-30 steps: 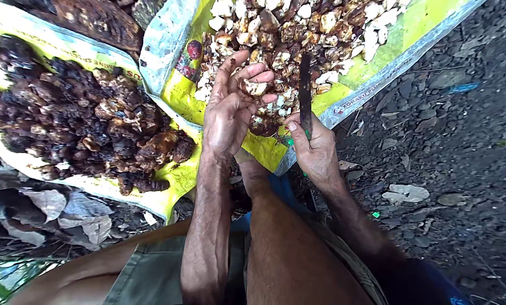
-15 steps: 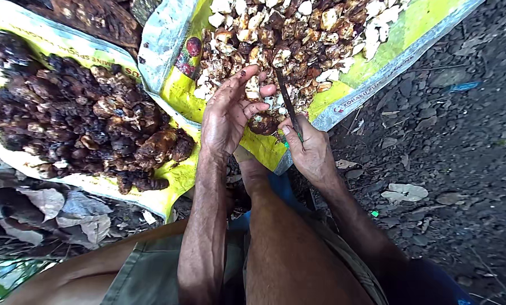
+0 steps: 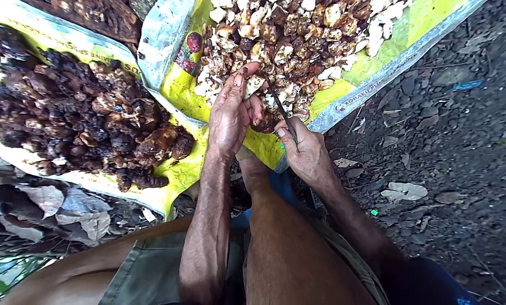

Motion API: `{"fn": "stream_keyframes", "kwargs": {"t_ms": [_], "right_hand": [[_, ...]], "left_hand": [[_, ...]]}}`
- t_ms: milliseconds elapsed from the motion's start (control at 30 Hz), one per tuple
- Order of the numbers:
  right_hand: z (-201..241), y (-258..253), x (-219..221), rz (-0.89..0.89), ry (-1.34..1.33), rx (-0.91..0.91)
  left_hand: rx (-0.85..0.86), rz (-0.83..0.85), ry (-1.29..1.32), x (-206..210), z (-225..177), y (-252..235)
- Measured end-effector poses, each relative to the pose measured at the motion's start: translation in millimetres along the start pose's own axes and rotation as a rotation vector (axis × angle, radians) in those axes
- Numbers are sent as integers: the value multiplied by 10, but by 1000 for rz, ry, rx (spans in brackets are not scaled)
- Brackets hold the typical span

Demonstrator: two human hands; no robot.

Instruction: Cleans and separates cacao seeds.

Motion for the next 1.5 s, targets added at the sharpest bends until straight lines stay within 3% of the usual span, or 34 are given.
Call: {"fn": "stream_keyframes", "kwargs": {"t_ms": [133,467,800,900,1067,1200,1500], "right_hand": [[1,0,32,25,42,4],[-92,-23,149,57,45,-20],[-42,-14,138,102,60,14],[-30,-3,126,106,83,9],[-11,1,95,93,39,-36],[-20,11,102,94,28,-34],[5,52,135,55,104,-42]], "left_hand": [[-21,-15,-51,36,20,22],[240,92,128,31,231,-629],[282,48,-33,13,237,-605],[212,33,-183,5,137,-315],[181,126,-227,8,41,-136],[292,270,-132,58,136,-524],[375,30,-433,-8,86,-415]]}}
Point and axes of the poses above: each hand's wrist, its own y-axis away from the middle knuckle, its own x-axis out of the palm, z = x × y, the point moved 8 cm from there along -y, towards the middle knuckle, and after that the axes turned 15 degrees about -z, right-handed, at the moved point
